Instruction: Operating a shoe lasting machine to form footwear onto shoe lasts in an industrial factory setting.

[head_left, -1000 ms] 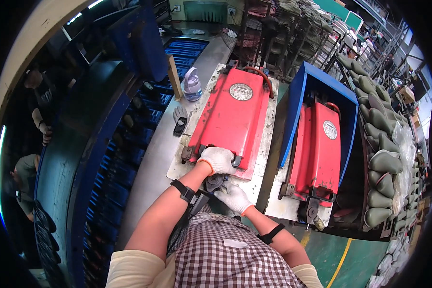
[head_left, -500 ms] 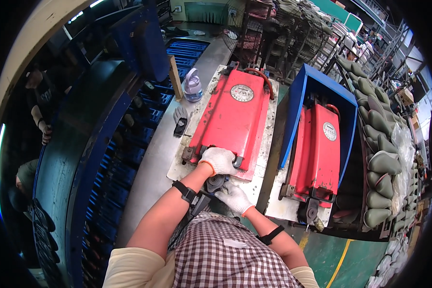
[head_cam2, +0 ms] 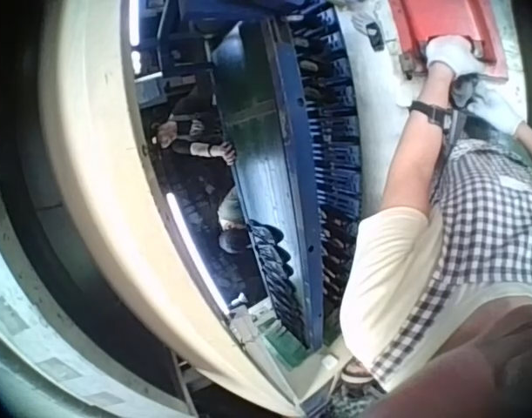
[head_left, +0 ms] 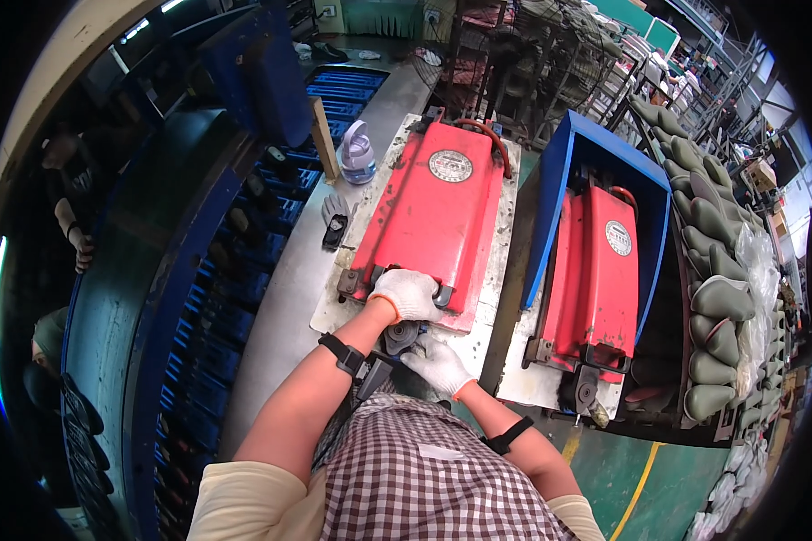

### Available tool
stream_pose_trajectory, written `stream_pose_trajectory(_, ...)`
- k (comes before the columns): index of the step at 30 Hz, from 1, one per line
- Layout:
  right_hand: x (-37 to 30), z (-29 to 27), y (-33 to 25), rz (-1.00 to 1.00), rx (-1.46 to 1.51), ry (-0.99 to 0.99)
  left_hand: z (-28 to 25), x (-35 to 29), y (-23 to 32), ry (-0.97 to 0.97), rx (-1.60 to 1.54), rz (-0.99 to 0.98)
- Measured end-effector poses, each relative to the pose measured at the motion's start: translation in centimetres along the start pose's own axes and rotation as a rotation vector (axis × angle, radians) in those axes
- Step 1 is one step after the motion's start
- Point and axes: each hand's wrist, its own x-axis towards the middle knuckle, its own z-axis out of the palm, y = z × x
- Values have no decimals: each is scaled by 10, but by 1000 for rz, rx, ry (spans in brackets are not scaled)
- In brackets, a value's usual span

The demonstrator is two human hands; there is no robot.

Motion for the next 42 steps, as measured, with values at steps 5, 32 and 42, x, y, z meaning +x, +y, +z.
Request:
stream_pose_trajectory(5, 0, 1, -2, 13, 20, -9, -7, -4, 5, -57, 3, -33)
stream_pose_trajectory(32, 1, 6, 3, 64, 20, -18, 1, 1, 0, -5, 13, -8)
stream_pose_trajectory(42, -1, -1, -4, 123, 53, -96, 3, 0, 0, 11, 10, -4)
